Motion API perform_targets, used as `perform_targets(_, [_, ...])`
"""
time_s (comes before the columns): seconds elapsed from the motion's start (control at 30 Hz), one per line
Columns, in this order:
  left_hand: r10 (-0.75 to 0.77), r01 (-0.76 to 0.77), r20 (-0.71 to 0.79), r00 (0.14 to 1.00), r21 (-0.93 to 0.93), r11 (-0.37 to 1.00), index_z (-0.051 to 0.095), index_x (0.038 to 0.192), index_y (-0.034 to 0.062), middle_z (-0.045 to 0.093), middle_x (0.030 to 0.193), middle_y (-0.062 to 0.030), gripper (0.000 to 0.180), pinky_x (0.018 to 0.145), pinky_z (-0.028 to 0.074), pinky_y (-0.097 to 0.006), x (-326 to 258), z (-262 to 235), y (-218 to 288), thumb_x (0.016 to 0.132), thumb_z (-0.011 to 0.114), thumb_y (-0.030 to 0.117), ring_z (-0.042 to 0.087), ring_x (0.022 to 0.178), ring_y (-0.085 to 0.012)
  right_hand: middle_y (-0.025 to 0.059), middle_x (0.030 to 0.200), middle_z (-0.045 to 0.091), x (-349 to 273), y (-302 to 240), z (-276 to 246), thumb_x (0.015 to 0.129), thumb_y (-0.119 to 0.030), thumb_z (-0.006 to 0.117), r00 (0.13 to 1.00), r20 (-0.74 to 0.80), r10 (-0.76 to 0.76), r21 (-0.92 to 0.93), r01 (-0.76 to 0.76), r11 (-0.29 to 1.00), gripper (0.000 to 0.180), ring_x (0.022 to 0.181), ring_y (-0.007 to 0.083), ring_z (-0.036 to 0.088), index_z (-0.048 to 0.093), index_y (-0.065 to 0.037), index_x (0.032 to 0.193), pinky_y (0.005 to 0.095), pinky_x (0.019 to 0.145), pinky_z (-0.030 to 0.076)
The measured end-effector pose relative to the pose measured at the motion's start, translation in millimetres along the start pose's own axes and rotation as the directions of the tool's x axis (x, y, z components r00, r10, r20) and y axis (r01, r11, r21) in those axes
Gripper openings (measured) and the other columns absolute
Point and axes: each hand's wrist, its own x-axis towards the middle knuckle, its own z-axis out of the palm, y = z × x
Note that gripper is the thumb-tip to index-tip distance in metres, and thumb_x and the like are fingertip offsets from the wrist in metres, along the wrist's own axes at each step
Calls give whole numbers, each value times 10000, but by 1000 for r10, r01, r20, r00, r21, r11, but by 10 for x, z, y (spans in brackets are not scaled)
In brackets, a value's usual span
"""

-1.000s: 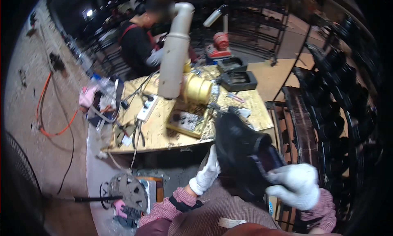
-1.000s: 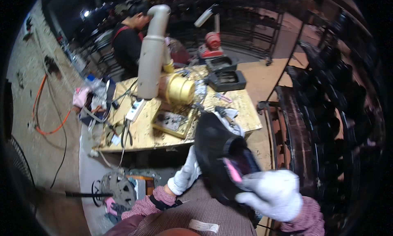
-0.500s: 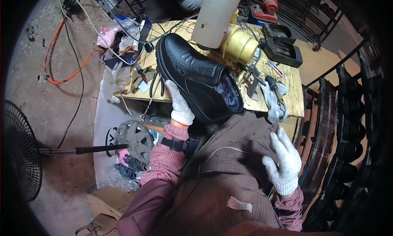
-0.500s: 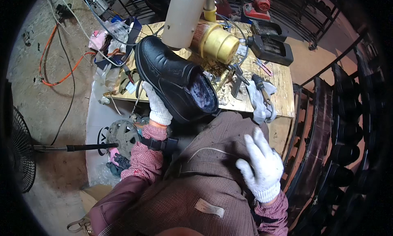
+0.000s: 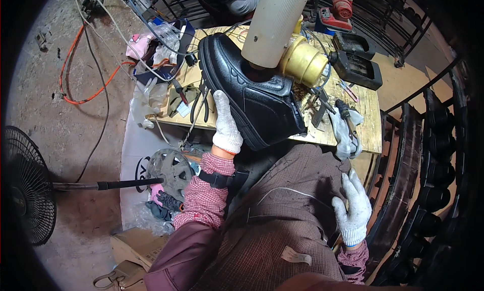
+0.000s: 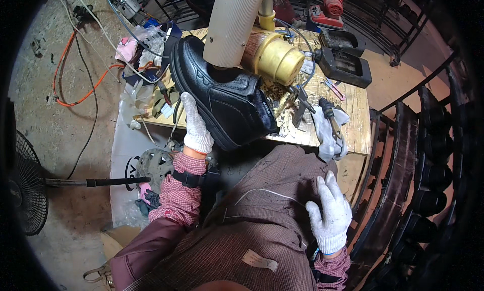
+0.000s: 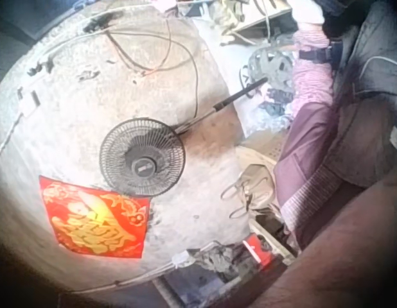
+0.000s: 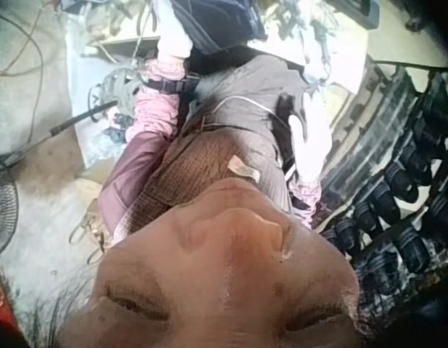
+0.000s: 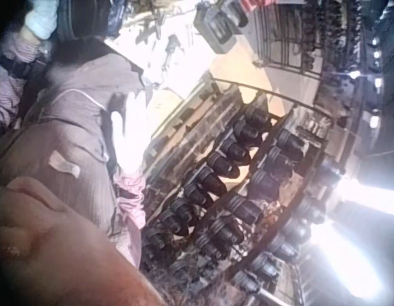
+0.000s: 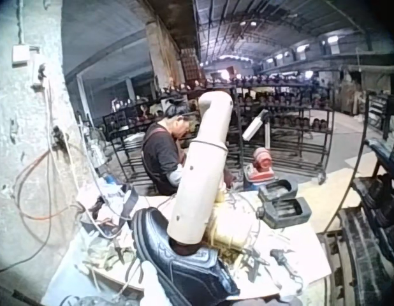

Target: The recorder is inspecting and finishing black leather shoes at a workbench, periodically placing completed items on a rack.

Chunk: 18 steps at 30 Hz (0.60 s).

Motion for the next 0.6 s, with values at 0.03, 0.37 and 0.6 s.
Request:
perform_targets(0.03, [4, -4, 6, 1000, -8, 1000, 419, 1561, 122, 529, 1512, -112, 809, 1127, 469, -451, -15, 20, 32, 993, 503, 692, 552, 1329, -292, 264, 1386, 620, 30, -8, 8, 905, -290, 751, 1000, 18, -20, -2, 20, 1000, 515, 1164, 414, 665, 659, -28, 1339, 436, 948, 535])
perform_targets(0.37, [256, -256, -7, 967, -45, 966, 499, 1486, 97, 576, 1462, -109, 725, 1121, 475, -452, 354, -61, 349, 970, 645, 585, 598, 1282, -289, 251, 1406, 611, -74, 245, 42, 869, -196, 771, 998, 33, 45, 27, -46, 999, 530, 1223, 403, 642, 646, -41, 1360, 432, 994, 525])
perform_targets(0.6, [424, -415, -38, 905, 146, 898, 254, 1644, 131, 408, 1588, -118, 912, 1096, 479, -406, 368, 354, 308, 939, 774, 383, 522, 1338, -266, 224, 1422, 602, 271, 154, -19, 873, -216, 767, 997, 52, -54, -78, 58, 995, 549, 1181, 384, 651, 626, -51, 1378, 429, 949, 523])
